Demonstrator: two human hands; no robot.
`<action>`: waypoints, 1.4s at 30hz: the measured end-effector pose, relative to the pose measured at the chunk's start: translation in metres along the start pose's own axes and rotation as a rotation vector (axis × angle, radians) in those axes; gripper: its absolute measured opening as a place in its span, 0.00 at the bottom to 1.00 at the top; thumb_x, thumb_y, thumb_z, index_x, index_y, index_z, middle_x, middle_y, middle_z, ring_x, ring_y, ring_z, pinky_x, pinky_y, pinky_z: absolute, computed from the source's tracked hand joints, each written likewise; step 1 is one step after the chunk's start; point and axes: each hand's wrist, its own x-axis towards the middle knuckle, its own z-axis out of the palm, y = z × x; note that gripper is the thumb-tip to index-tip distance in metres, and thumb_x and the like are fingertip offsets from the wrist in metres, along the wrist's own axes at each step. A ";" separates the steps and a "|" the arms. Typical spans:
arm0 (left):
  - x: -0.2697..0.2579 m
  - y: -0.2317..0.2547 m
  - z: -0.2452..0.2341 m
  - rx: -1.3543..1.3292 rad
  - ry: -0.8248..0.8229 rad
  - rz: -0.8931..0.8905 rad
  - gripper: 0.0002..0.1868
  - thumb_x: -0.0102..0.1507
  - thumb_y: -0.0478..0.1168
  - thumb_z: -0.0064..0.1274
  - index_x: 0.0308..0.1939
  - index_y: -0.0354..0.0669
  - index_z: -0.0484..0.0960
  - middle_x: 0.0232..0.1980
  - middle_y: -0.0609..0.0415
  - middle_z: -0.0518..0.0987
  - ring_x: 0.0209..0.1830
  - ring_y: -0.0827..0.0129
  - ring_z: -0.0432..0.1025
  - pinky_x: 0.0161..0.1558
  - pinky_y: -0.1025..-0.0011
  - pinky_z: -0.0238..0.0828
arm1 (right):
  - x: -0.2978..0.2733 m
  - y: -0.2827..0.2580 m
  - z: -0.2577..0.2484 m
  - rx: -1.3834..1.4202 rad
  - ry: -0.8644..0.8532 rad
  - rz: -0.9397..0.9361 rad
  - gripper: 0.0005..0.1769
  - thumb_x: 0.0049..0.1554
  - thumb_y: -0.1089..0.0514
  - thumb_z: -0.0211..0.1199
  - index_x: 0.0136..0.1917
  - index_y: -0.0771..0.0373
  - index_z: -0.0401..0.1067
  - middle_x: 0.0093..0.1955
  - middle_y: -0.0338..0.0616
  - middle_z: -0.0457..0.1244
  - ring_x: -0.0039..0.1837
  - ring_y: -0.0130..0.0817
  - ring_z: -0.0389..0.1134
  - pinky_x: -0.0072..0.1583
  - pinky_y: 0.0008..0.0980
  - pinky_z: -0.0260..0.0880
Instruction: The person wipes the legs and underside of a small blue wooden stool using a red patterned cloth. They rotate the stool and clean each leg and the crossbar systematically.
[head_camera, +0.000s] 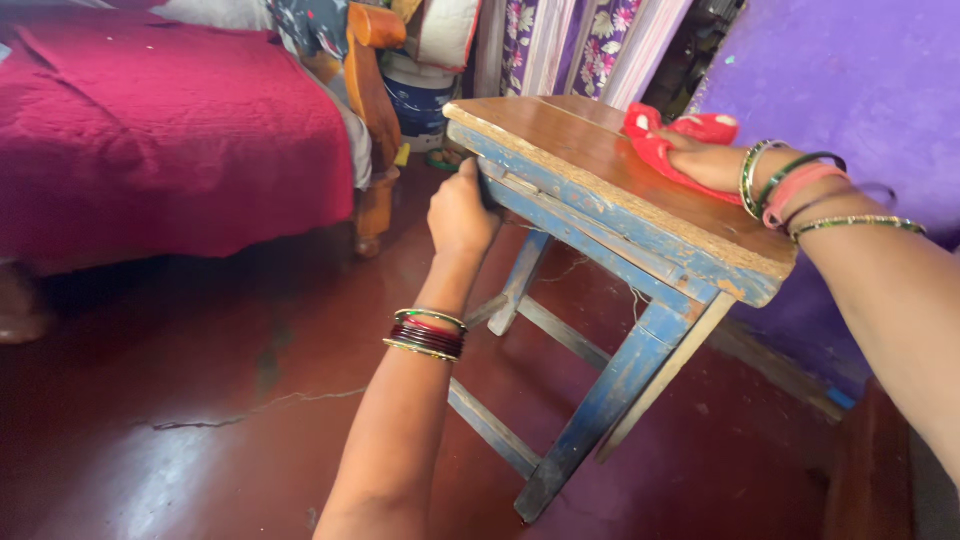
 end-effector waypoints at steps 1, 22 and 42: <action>0.001 -0.002 0.003 -0.013 0.029 0.015 0.40 0.46 0.39 0.72 0.61 0.46 0.73 0.48 0.42 0.82 0.49 0.43 0.76 0.47 0.52 0.74 | -0.003 -0.004 -0.001 -0.001 -0.008 0.023 0.38 0.63 0.38 0.31 0.84 0.45 0.36 0.87 0.34 0.32 0.87 0.29 0.28 0.81 0.37 0.29; 0.015 0.029 0.005 -0.066 -0.142 -0.161 0.34 0.56 0.43 0.61 0.64 0.35 0.71 0.57 0.34 0.79 0.57 0.45 0.75 0.57 0.58 0.72 | -0.098 -0.106 -0.006 -0.006 -0.022 0.003 0.35 0.63 0.43 0.36 0.83 0.34 0.40 0.88 0.29 0.26 0.87 0.31 0.24 0.80 0.45 0.29; -0.120 0.154 0.021 -0.537 0.322 -0.214 0.42 0.70 0.49 0.45 0.82 0.30 0.47 0.82 0.19 0.44 0.85 0.28 0.41 0.81 0.48 0.36 | -0.124 -0.138 -0.004 -0.290 0.014 -0.292 0.39 0.62 0.36 0.36 0.85 0.37 0.37 0.87 0.28 0.29 0.86 0.28 0.28 0.79 0.37 0.30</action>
